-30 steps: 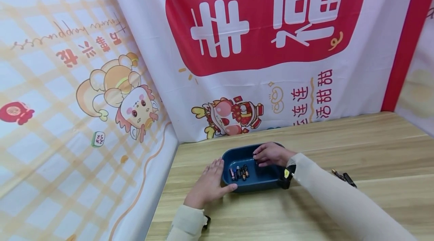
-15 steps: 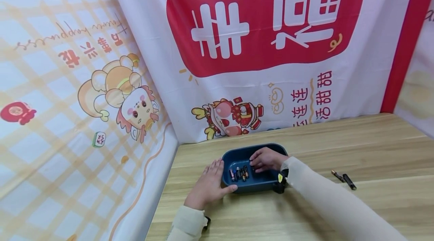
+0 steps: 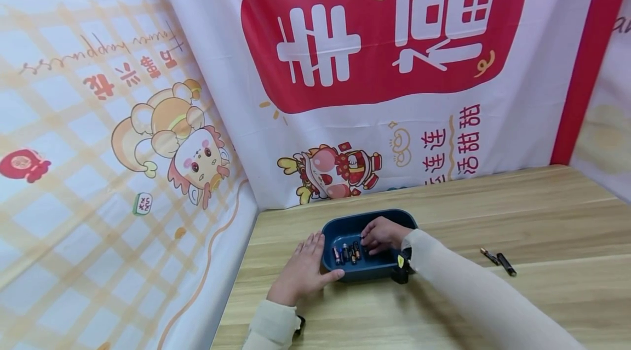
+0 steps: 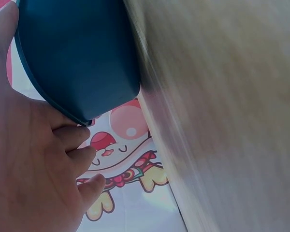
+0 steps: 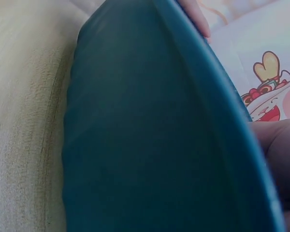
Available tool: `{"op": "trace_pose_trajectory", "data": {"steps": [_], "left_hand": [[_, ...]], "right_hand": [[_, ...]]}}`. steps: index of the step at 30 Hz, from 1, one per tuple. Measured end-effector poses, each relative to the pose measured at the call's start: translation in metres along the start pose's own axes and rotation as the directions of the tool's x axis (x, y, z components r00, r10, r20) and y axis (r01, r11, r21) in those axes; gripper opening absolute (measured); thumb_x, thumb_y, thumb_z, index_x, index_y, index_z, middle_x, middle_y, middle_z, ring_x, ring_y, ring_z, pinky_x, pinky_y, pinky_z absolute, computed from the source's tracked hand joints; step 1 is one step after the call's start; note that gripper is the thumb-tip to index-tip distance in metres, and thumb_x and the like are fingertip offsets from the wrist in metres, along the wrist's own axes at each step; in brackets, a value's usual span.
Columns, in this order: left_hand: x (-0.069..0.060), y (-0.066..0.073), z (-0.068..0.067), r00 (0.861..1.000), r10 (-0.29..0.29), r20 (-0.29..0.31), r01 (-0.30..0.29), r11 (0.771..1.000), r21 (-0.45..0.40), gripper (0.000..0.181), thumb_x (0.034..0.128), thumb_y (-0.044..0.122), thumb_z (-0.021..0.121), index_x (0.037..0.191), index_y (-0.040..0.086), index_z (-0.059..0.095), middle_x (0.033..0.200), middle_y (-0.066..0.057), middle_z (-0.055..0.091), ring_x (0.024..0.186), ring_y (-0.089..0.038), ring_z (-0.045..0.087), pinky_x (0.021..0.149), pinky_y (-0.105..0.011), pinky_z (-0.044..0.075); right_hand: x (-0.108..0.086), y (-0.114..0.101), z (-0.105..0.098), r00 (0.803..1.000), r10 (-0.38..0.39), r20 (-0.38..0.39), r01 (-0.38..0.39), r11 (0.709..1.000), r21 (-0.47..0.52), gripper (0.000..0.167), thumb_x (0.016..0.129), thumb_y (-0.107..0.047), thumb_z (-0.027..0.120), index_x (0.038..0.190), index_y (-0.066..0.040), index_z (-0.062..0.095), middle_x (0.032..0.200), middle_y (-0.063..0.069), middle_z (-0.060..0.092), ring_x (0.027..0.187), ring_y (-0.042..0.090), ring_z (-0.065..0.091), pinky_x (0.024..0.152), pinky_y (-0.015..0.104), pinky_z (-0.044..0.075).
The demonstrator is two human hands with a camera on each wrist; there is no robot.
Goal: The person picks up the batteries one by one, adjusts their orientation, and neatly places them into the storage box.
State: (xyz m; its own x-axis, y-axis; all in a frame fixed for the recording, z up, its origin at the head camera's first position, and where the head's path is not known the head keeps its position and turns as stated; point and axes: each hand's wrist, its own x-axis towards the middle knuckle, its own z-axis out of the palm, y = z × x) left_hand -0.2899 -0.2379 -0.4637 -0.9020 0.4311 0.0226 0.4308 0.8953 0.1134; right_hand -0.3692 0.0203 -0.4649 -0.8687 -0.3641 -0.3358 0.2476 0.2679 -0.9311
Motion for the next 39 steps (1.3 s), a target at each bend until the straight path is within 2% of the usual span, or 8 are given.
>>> {"op": "trace_pose_trajectory", "data": {"steps": [14, 26, 31, 39], "left_hand": [[0.0, 0.0, 0.0, 1.0, -0.003, -0.005, 0.003, 1.0, -0.014, 0.104, 0.0856, 0.079, 0.04, 0.156, 0.005, 0.016, 0.161, -0.01, 0.014, 0.147, -0.027, 0.01, 0.116, -0.049, 0.015], [0.0, -0.001, 0.002, 1.0, -0.006, 0.002, 0.006, 1.0, -0.019, 0.105, 0.0853, 0.079, 0.039, 0.156, 0.005, 0.016, 0.161, -0.01, 0.015, 0.147, -0.028, 0.011, 0.116, -0.049, 0.015], [-0.002, -0.001, 0.001, 1.0, -0.02, 0.018, 0.02, 1.0, -0.023, 0.106, 0.0845, 0.08, 0.039, 0.156, 0.006, 0.015, 0.161, -0.01, 0.014, 0.147, -0.027, 0.01, 0.116, -0.048, 0.014], [-0.002, 0.0, 0.0, 1.0, -0.013, 0.004, 0.014, 1.0, -0.02, 0.104, 0.0855, 0.079, 0.04, 0.156, 0.006, 0.015, 0.161, -0.011, 0.015, 0.147, -0.027, 0.011, 0.116, -0.049, 0.015]], "right_hand": [[0.002, 0.001, 0.008, 1.0, -0.008, -0.026, 0.005, 0.993, -0.117, 0.017, 0.085, 0.006, 0.069, 0.102, 0.006, 0.066, 0.09, 0.014, 0.066, 0.075, 0.023, 0.066, 0.067, 0.037, 0.059], [0.005, 0.003, 0.016, 0.994, -0.003, -0.112, -0.021, 0.978, -0.207, 0.01, 0.085, 0.005, 0.069, 0.094, 0.002, 0.069, 0.086, 0.01, 0.065, 0.074, 0.023, 0.065, 0.061, 0.036, 0.058], [0.008, 0.005, 0.015, 0.993, 0.006, -0.116, -0.033, 0.974, -0.225, 0.01, 0.085, 0.005, 0.068, 0.094, 0.001, 0.069, 0.087, 0.01, 0.065, 0.075, 0.023, 0.065, 0.06, 0.034, 0.058], [0.011, 0.004, 0.016, 0.993, 0.007, -0.119, -0.038, 0.964, -0.264, 0.007, 0.085, 0.004, 0.069, 0.09, 0.001, 0.07, 0.083, 0.009, 0.066, 0.072, 0.021, 0.064, 0.059, 0.033, 0.058]]}}
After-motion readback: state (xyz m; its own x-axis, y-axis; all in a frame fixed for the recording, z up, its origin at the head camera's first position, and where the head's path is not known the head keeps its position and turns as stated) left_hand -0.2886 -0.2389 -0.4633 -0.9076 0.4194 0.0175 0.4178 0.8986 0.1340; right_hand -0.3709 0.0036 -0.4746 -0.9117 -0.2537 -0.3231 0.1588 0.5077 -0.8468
